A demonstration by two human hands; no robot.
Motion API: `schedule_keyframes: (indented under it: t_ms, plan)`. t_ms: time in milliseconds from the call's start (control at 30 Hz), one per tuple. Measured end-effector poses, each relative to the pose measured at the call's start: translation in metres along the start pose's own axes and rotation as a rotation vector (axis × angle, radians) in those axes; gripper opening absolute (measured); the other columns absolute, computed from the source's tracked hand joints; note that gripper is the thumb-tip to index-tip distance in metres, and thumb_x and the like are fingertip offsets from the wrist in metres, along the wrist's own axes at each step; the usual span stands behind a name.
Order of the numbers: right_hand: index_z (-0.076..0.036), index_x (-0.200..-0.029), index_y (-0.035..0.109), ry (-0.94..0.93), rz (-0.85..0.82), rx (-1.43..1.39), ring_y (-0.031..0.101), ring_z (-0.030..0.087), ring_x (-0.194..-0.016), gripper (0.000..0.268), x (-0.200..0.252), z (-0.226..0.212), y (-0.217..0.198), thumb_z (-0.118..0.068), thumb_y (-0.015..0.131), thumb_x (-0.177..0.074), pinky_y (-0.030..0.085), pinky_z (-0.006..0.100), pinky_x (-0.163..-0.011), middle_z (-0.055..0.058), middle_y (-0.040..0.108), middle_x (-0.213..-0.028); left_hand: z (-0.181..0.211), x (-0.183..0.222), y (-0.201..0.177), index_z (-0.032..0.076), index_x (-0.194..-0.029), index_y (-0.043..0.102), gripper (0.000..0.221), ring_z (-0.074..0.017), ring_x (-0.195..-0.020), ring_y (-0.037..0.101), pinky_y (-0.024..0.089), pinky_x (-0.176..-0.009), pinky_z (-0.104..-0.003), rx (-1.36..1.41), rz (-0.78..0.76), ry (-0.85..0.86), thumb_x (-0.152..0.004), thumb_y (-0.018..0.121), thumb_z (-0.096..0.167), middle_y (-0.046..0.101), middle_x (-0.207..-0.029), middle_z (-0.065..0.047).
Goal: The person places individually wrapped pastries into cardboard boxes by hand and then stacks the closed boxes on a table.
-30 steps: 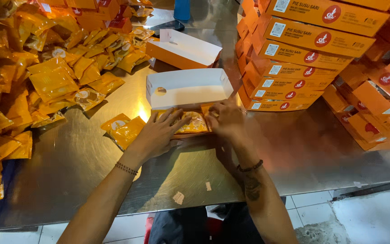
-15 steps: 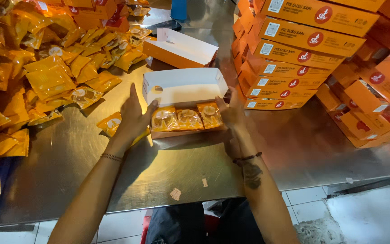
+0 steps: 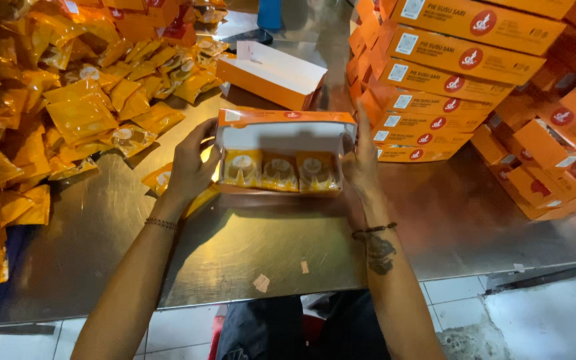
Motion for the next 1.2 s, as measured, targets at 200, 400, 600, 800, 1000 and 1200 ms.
schedule_keyframes:
  t_ms: [200, 400, 600, 800, 1000, 1200]
  plan:
    - [-0.009, -0.154, 0.047, -0.043, -0.138, -0.107, 0.040, 0.048, -0.142, 0.055, 0.008, -0.047, -0.007, 0.004, 0.052, -0.101, 0.042, 0.061, -0.110, 0.024, 0.045, -0.153, 0.017, -0.001, -0.004, -0.010, -0.150, 0.041, 0.076, -0.0544, -0.119, 0.059, 0.051, -0.102, -0.059, -0.131, -0.102, 0.095, -0.077, 0.056, -0.026, 0.059, -0.124, -0.036]
    - [-0.019, -0.144, 0.064, -0.123, -0.167, -0.014, 0.072, 0.036, -0.105, 0.065, 0.001, 0.011, -0.016, 0.010, 0.072, -0.087, 0.057, 0.046, -0.091, 0.016, 0.075, -0.110, -0.006, 0.001, 0.001, -0.003, -0.142, 0.053, 0.057, -0.0449, -0.123, 0.060, 0.050, -0.106, -0.049, -0.205, -0.293, 0.199, -0.086, 0.053, 0.005, 0.060, -0.127, -0.025]
    - [-0.013, -0.117, 0.080, 0.116, -0.243, -0.188, 0.069, 0.017, -0.085, 0.054, 0.008, 0.046, -0.010, 0.013, 0.079, -0.070, 0.060, 0.035, -0.081, 0.011, 0.077, -0.096, -0.010, 0.009, 0.006, 0.005, -0.127, 0.060, 0.052, -0.0424, -0.121, 0.063, 0.052, -0.105, -0.050, -0.423, -0.461, 0.089, -0.078, 0.066, -0.011, 0.065, -0.121, -0.016]
    - [-0.012, -0.094, 0.080, -0.048, -0.316, 0.115, 0.075, 0.041, -0.081, 0.017, 0.008, 0.052, 0.001, -0.002, 0.075, -0.081, 0.059, 0.037, -0.072, 0.016, 0.078, -0.084, 0.028, 0.009, 0.019, 0.005, -0.120, 0.064, 0.053, -0.0529, -0.115, 0.065, 0.053, -0.101, -0.064, -0.473, -0.579, -0.094, -0.069, 0.079, 0.005, 0.063, -0.131, -0.024]
    - [-0.004, -0.104, 0.054, -0.131, -0.555, 0.087, 0.055, 0.062, -0.120, 0.051, 0.020, -0.015, 0.030, -0.030, 0.087, -0.077, 0.046, 0.065, -0.101, 0.038, 0.060, -0.133, 0.002, 0.015, 0.042, 0.007, -0.111, 0.059, 0.044, -0.0529, -0.112, 0.065, 0.053, -0.098, -0.067, -0.463, -0.509, -0.179, -0.078, 0.084, 0.022, 0.055, -0.141, -0.018]
    - [-0.013, -0.143, 0.054, -0.305, -0.530, 0.364, 0.038, 0.053, -0.143, 0.084, 0.018, 0.033, 0.053, -0.030, 0.092, -0.070, 0.023, 0.059, -0.123, 0.034, 0.046, -0.149, -0.003, 0.020, 0.057, 0.009, -0.118, 0.044, 0.041, -0.0587, -0.107, 0.065, 0.056, -0.095, -0.066, -0.602, -0.560, -0.229, -0.092, 0.072, 0.021, 0.036, -0.154, -0.021]
Point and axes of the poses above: each hand's wrist, its own x-axis away from the middle knuckle, its own y-axis out of the palm, z = x × y, the point moved 8 cm from there along -x, towards the middle knuckle
